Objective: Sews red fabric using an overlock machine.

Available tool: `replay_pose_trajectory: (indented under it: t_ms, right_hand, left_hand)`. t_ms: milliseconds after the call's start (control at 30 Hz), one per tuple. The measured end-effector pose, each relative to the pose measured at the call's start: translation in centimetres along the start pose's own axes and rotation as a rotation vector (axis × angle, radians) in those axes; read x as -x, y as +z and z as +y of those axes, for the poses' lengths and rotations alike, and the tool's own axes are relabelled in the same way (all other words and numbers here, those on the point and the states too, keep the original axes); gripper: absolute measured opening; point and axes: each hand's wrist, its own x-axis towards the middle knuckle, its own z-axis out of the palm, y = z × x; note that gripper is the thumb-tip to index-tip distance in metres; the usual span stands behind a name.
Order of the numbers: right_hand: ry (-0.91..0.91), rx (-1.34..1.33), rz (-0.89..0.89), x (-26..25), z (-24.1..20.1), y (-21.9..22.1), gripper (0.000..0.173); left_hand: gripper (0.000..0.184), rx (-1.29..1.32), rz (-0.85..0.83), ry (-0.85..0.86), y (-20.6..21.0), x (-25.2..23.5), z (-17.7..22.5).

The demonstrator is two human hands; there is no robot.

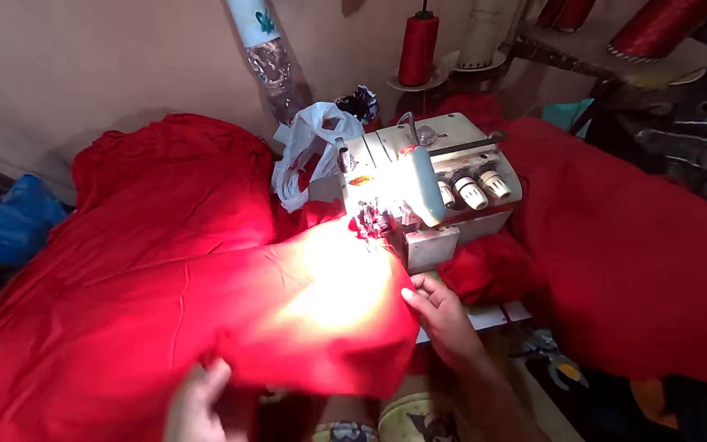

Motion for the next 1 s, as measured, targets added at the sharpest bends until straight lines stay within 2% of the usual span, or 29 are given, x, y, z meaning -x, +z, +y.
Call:
replay_pose_trajectory:
  t_ms: [33,100,167,233,300,333,400,567,667,800,900,1000]
  right_hand:
    - [0.068,-0.119,-0.041,0.4,-0.1,0.4,0.013]
    - [0.159,-0.296,-0.099,1.3,-0.1,1.4,0.019]
    - [0.151,-0.397,-0.131,1.5,0.7,2.0,0.024]
    - [0.054,-0.366,-0.139,1.6,1.9,2.3,0.026]
    - [-0.069,-0.258,-0.13,1.7,2.7,2.2,0.027]
    - [-0.106,-0.199,-0.119,1.8,2.7,2.2,0.025]
    - [-0.147,-0.079,-0.1,2.2,2.6,2.1,0.02]
    - [-0.209,0.082,-0.068,4.3,3.0,2.5,0.024]
    - [-0.285,0.041,-0.089,5.1,3.7,3.6,0.02]
    - [-0.378,0.103,0.086,5.9,3.6,4.2,0.015]
    - [-0.408,0.15,0.135,6.8,2.4,2.2,0.012]
    - [-0.302,0.187,0.105,7.3,1.1,0.4,0.011]
  left_hand:
    - [0.042,-0.022,-0.003,0.091,0.3,-2.0,0.9]
    - [0.037,-0.166,0.006,0.187,0.4,-3.8,-0.8]
    - [0.056,-0.419,-0.019,0.248,0.4,-3.0,-4.4]
    - [0.066,-0.674,0.105,0.433,0.9,-2.2,-7.5]
    - [0.043,-0.858,0.225,0.602,1.2,-2.4,-8.8]
    - [0.031,-0.915,0.251,0.64,1.3,-2.7,-8.9]
    - [0.021,-0.968,0.223,0.653,1.1,-3.1,-8.7]
    - [0.024,-0.77,0.159,0.744,-0.9,-3.1,-6.3]
    - [0.015,-0.562,0.138,0.733,-1.5,-4.4,-5.5]
    - [0.015,-0.422,0.214,0.633,-0.7,-5.4,-5.9]
    - [0.015,-0.47,0.23,0.609,0.7,-3.2,-7.1]
    - [0.01,-0.438,0.205,0.588,1.4,-0.2,-7.2]
